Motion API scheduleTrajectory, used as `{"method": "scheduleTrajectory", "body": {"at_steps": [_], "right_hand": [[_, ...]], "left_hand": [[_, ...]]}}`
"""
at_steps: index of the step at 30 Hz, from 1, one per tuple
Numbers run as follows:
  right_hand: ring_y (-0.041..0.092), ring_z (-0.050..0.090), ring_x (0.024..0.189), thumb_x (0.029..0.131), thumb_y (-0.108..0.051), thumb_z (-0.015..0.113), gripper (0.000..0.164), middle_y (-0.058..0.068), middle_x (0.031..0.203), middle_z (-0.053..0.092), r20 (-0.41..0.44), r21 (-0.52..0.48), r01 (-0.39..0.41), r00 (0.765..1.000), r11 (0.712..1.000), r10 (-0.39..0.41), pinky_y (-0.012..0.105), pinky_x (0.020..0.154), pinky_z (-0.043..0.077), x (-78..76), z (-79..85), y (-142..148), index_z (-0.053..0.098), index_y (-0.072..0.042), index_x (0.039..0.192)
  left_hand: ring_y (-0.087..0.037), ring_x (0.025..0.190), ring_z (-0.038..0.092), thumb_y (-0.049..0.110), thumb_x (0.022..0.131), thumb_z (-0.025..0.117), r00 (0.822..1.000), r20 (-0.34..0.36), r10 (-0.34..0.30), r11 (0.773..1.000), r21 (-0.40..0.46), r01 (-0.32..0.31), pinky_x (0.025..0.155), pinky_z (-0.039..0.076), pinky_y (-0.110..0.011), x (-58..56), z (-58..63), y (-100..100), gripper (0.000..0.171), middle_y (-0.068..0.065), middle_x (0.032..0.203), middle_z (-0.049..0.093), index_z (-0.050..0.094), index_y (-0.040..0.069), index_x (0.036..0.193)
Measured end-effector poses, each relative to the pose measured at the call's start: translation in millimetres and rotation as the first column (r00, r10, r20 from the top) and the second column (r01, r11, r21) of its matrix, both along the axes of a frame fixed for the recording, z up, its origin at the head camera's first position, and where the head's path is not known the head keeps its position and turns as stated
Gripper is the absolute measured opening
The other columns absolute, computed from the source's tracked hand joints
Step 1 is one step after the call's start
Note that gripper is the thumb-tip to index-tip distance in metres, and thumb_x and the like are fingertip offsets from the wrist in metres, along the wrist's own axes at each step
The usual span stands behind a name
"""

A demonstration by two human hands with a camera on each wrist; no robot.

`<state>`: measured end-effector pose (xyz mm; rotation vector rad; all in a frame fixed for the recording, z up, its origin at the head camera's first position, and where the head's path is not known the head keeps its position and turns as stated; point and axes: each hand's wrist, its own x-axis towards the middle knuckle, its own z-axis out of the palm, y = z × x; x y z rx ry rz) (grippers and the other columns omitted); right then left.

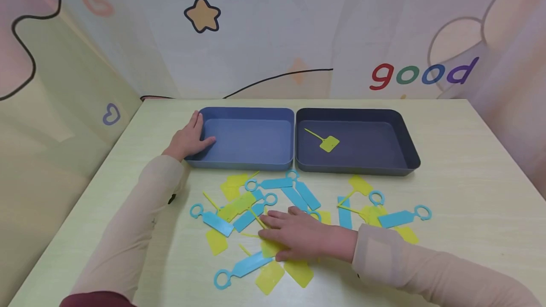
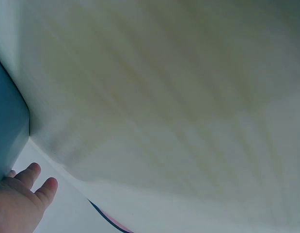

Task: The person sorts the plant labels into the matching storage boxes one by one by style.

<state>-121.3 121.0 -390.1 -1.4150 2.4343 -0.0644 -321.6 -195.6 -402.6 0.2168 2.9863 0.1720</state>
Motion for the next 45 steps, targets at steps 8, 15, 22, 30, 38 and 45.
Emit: {"method": "scheduleTrajectory", "body": {"at_steps": [8,15,22,30,38,45], "right_hand": [[0.022,0.032,0.129,0.083,-0.033,0.059,0.043,0.003,0.140,0.037,-0.043,-0.040,-0.009,0.999,0.999,0.007,0.041,0.096,0.035,-0.4,1.1,-1.6,0.051,-0.020,0.123],[0.023,0.044,0.119,0.079,-0.023,0.063,0.027,0.007,0.127,0.050,-0.089,-0.140,-0.026,0.996,0.990,0.014,0.039,0.093,0.040,-2.9,-2.2,-1.0,0.061,-0.013,0.104],[0.023,0.048,0.110,0.076,-0.021,0.066,0.024,0.008,0.120,0.052,-0.097,-0.160,0.039,0.994,0.986,-0.055,0.037,0.090,0.042,-2.8,-0.7,1.3,0.062,-0.010,0.097],[0.014,0.046,0.087,0.069,-0.028,0.071,0.027,-0.001,0.101,0.055,-0.158,-0.172,0.104,0.979,0.980,-0.132,0.027,0.072,0.040,-3.1,-1.1,3.3,0.063,-0.013,0.090],[0.009,0.038,0.070,0.064,-0.032,0.075,0.029,-0.007,0.075,0.047,-0.192,-0.192,0.117,0.969,0.974,-0.154,0.021,0.063,0.035,-5.5,-0.8,5.2,0.058,-0.015,0.080],[0.010,0.040,0.072,0.066,-0.028,0.075,0.025,-0.008,0.074,0.044,-0.047,-0.168,0.233,0.969,0.958,-0.244,0.020,0.060,0.036,-7.7,2.5,6.2,0.061,-0.014,0.081]], "left_hand": [[-0.035,0.130,0.028,0.050,0.087,0.040,1.000,0.000,0.000,1.000,-0.001,0.000,0.094,0.036,-0.049,0.0,-0.2,0.7,0.086,-0.018,0.148,-0.006,-0.001,-0.002,0.141],[-0.035,0.129,0.028,0.050,0.087,0.041,1.000,-0.004,-0.002,1.000,-0.004,0.002,0.092,0.037,-0.048,-0.8,-0.8,-0.1,0.086,-0.018,0.148,-0.007,-0.002,-0.002,0.141],[-0.034,0.130,0.027,0.050,0.087,0.041,1.000,-0.005,0.003,1.000,-0.005,-0.003,0.093,0.037,-0.049,-1.1,0.3,0.6,0.086,-0.018,0.148,-0.007,-0.002,-0.001,0.141],[-0.035,0.128,0.029,0.051,0.087,0.040,1.000,0.000,0.002,1.000,-0.006,-0.002,0.092,0.037,-0.049,-0.2,0.7,0.5,0.086,-0.018,0.148,-0.007,-0.002,-0.001,0.141],[-0.036,0.128,0.030,0.051,0.087,0.040,1.000,0.002,0.002,1.000,-0.007,-0.002,0.092,0.038,-0.048,0.2,1.0,0.6,0.086,-0.018,0.148,-0.007,-0.002,-0.001,0.141],[-0.036,0.128,0.030,0.050,0.087,0.040,1.000,-0.001,-0.004,1.000,0.000,0.004,0.092,0.037,-0.049,2.2,2.2,1.7,0.085,-0.019,0.148,-0.006,-0.002,-0.002,0.141]]}}
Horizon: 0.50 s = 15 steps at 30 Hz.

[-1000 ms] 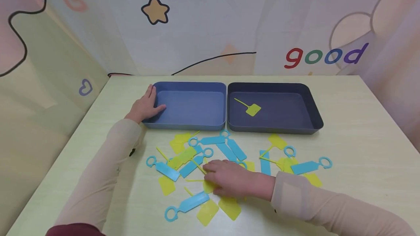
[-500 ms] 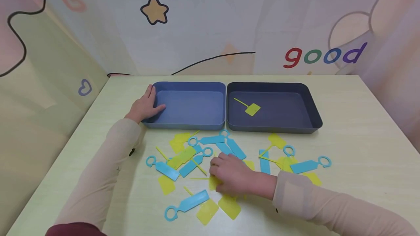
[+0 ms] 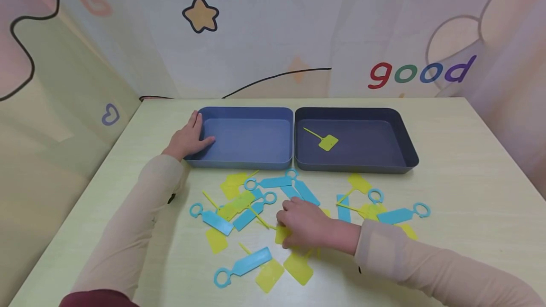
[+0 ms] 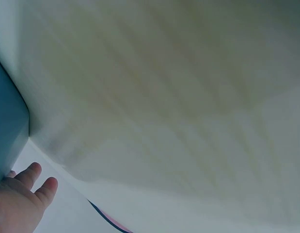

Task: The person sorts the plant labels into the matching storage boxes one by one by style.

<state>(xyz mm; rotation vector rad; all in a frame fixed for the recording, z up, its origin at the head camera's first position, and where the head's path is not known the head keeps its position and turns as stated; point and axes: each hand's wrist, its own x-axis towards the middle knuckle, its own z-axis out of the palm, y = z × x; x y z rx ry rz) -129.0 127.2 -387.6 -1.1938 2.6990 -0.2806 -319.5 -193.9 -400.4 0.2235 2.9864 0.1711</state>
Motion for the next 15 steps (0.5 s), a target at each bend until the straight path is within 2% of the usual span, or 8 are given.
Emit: {"method": "scheduleTrajectory", "body": {"at_steps": [4,9,15], "right_hand": [[0.011,0.043,0.075,0.069,-0.021,0.073,0.015,-0.008,0.073,0.044,0.076,-0.005,0.068,0.995,0.998,-0.067,0.020,0.057,0.036,-1.9,4.3,0,0.064,-0.016,0.080],[0.009,0.043,0.073,0.073,-0.013,0.069,0.006,-0.009,0.071,0.045,0.122,-0.013,0.120,0.986,0.993,-0.118,0.019,0.055,0.035,-5.5,5.9,2,0.064,-0.017,0.075],[0.007,0.045,0.069,0.075,-0.009,0.066,0.007,-0.009,0.072,0.050,0.180,-0.054,0.107,0.979,0.993,-0.096,0.019,0.058,0.037,-14.5,7.1,7,0.065,-0.016,0.072]], "left_hand": [[-0.036,0.128,0.030,0.050,0.087,0.040,1.000,-0.001,0.001,1.000,-0.002,-0.001,0.092,0.037,-0.049,-0.2,0.5,0,0.085,-0.019,0.148,-0.006,-0.002,-0.002,0.141],[-0.035,0.129,0.029,0.050,0.087,0.040,1.000,0.001,0.005,1.000,-0.002,-0.005,0.093,0.037,-0.049,-0.9,0.5,0,0.085,-0.018,0.148,-0.007,-0.002,-0.002,0.141],[-0.035,0.129,0.029,0.050,0.087,0.040,1.000,0.004,0.008,1.000,-0.001,-0.008,0.093,0.037,-0.048,-1.1,-0.4,0,0.085,-0.018,0.148,-0.007,-0.002,-0.001,0.141]]}}
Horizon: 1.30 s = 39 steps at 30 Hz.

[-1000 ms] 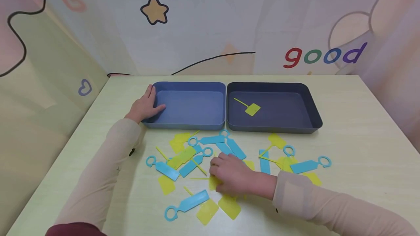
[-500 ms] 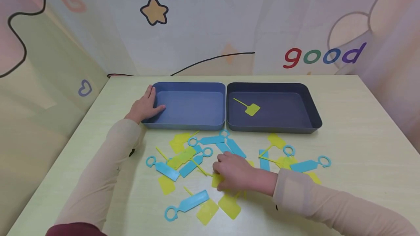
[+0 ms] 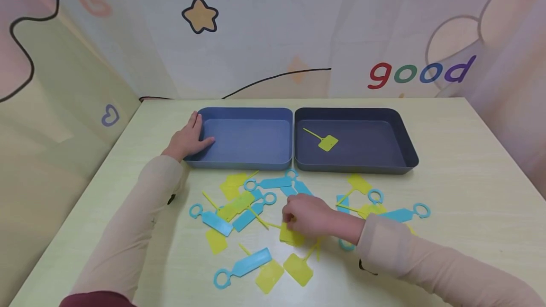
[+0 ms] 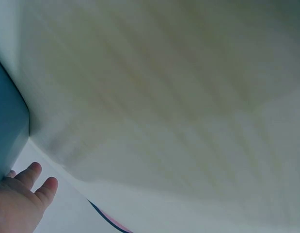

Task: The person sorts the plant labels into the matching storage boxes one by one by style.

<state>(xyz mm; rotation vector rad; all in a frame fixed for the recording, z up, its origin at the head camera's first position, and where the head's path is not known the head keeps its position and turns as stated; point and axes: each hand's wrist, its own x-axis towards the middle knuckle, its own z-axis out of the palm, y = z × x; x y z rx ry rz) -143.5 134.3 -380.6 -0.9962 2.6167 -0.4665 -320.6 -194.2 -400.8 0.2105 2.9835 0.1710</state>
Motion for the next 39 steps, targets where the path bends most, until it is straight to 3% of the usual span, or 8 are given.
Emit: {"method": "scheduleTrajectory", "body": {"at_steps": [6,12,17,21,24,27,31,39], "right_hand": [[0.005,0.046,0.068,0.080,-0.011,0.062,0.010,-0.010,0.072,0.055,0.137,-0.081,0.009,0.991,0.997,0.002,0.020,0.063,0.038,-13.2,14.7,7,0.060,-0.016,0.071],[0.012,0.045,0.067,0.082,-0.009,0.060,0.007,-0.003,0.072,0.056,0.278,-0.220,0.137,0.958,0.966,-0.072,0.024,0.062,0.039,-35.1,32.1,19,0.062,-0.008,0.075],[0.016,0.048,0.072,0.084,-0.010,0.058,0.012,0.001,0.075,0.059,0.402,-0.293,0.350,0.889,0.889,-0.218,0.029,0.068,0.042,-58.9,42.8,34,0.063,0.000,0.088],[0.014,0.042,0.060,0.084,-0.017,0.058,0.021,-0.001,0.076,0.057,0.470,-0.310,0.526,0.809,0.792,-0.353,0.025,0.056,0.036,-76.2,50.5,47,0.061,0.002,0.095],[0.013,0.037,0.052,0.085,-0.021,0.058,0.025,-0.003,0.074,0.053,0.516,-0.324,0.616,0.751,0.718,-0.412,0.025,0.050,0.031,-90.0,51.7,60,0.057,0.001,0.098],[0.012,0.037,0.051,0.086,-0.024,0.057,0.028,-0.004,0.070,0.050,0.543,-0.313,0.681,0.700,0.662,-0.464,0.025,0.048,0.031,-103.8,48.2,75,0.054,-0.001,0.100],[0.011,0.038,0.051,0.087,-0.027,0.055,0.033,-0.004,0.071,0.048,0.542,-0.262,0.737,0.646,0.622,-0.537,0.024,0.048,0.032,-119.8,38.5,93,0.051,-0.001,0.107],[0.012,0.038,0.052,0.087,-0.023,0.052,0.033,-0.004,0.060,0.042,0.510,-0.128,0.798,0.562,0.589,-0.651,0.026,0.051,0.031,-140.7,16.3,117,0.050,0.002,0.108]], "left_hand": [[-0.035,0.129,0.028,0.050,0.087,0.040,1.000,0.010,0.004,1.000,0.007,-0.004,0.094,0.036,-0.049,1.1,1.6,0,0.085,-0.018,0.148,-0.007,-0.002,-0.001,0.141],[-0.036,0.129,0.028,0.049,0.087,0.041,1.000,0.011,0.003,1.000,0.006,-0.003,0.095,0.035,-0.049,2.5,2.6,1,0.085,-0.018,0.148,-0.007,-0.002,-0.001,0.141],[-0.036,0.129,0.028,0.049,0.087,0.041,1.000,0.014,0.006,1.000,0.003,-0.006,0.094,0.036,-0.048,3.3,3.1,2,0.085,-0.018,0.148,-0.007,-0.002,-0.001,0.141],[-0.036,0.129,0.027,0.049,0.087,0.041,1.000,0.010,0.007,1.000,0.000,-0.007,0.094,0.036,-0.048,2.5,3.1,1,0.085,-0.018,0.148,-0.007,-0.002,-0.001,0.141],[-0.036,0.129,0.028,0.049,0.087,0.041,1.000,0.005,0.007,1.000,-0.001,-0.007,0.094,0.037,-0.048,1.5,2.5,1,0.085,-0.018,0.148,-0.006,-0.002,-0.001,0.141],[-0.036,0.129,0.028,0.050,0.087,0.041,1.000,0.001,0.004,1.000,-0.001,-0.004,0.093,0.038,-0.047,0.8,1.8,0,0.085,-0.019,0.148,-0.006,-0.001,-0.001,0.141],[-0.035,0.129,0.028,0.050,0.087,0.041,1.000,0.001,0.001,1.000,-0.002,-0.001,0.092,0.039,-0.046,0.1,0.8,0,0.086,-0.018,0.148,-0.006,-0.001,-0.001,0.141],[-0.036,0.128,0.030,0.051,0.087,0.041,1.000,0.003,0.004,1.000,-0.002,-0.004,0.092,0.038,-0.047,-0.8,-0.3,0,0.086,-0.018,0.148,-0.006,-0.002,-0.001,0.141]]}}
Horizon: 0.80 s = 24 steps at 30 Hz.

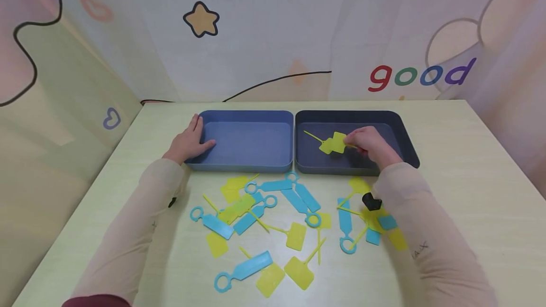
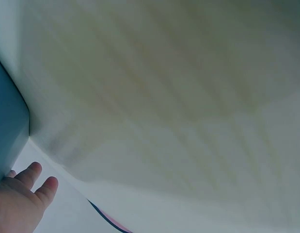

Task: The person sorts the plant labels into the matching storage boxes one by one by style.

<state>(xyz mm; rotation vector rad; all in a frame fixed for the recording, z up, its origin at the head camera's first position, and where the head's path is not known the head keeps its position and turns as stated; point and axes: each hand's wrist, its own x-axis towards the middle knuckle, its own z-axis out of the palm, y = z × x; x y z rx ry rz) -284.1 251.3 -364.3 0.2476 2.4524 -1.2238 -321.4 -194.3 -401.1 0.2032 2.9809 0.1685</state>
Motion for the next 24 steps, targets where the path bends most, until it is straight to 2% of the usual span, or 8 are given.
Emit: {"method": "scheduleTrajectory", "body": {"at_steps": [8,14,20,24], "right_hand": [[0.014,0.040,0.054,0.084,-0.019,0.053,0.023,-0.004,0.058,0.048,-0.005,0.067,0.022,1.000,0.997,-0.022,0.028,0.052,0.032,-10.7,-15.3,12,0.058,0.002,0.091],[0.015,0.042,0.051,0.080,-0.015,0.057,0.020,-0.002,0.056,0.051,-0.066,0.148,0.050,0.997,0.988,-0.040,0.029,0.049,0.036,-13.7,-21.4,12,0.060,0.004,0.085],[0.016,0.047,0.048,0.078,-0.012,0.059,0.017,0.001,0.055,0.053,-0.158,0.269,0.061,0.987,0.961,-0.018,0.028,0.048,0.041,-9.6,-19.4,5,0.061,0.005,0.079],[0.015,0.048,0.046,0.078,-0.011,0.058,0.015,0.002,0.051,0.052,-0.205,0.359,0.068,0.979,0.931,0.008,0.027,0.046,0.040,-6.3,-16.4,-2,0.060,0.003,0.072]], "left_hand": [[-0.036,0.128,0.030,0.050,0.087,0.041,1.000,-0.011,-0.004,1.000,0.002,0.004,0.093,0.037,-0.047,0.1,-0.3,-1,0.086,-0.019,0.148,-0.005,0.000,-0.001,0.141],[-0.036,0.128,0.030,0.050,0.087,0.041,1.000,-0.012,-0.005,1.000,0.004,0.005,0.093,0.038,-0.047,0.0,-1.4,-1,0.086,-0.018,0.148,-0.006,-0.001,-0.001,0.141],[-0.036,0.128,0.031,0.050,0.087,0.041,1.000,-0.007,-0.002,1.000,0.005,0.002,0.092,0.038,-0.047,-0.1,-1.3,0,0.086,-0.018,0.148,-0.006,-0.001,-0.001,0.141],[-0.036,0.127,0.031,0.050,0.087,0.041,1.000,-0.012,-0.002,1.000,0.007,0.002,0.092,0.039,-0.047,-0.4,-1.4,-1,0.086,-0.018,0.148,-0.006,-0.001,-0.001,0.141]]}}
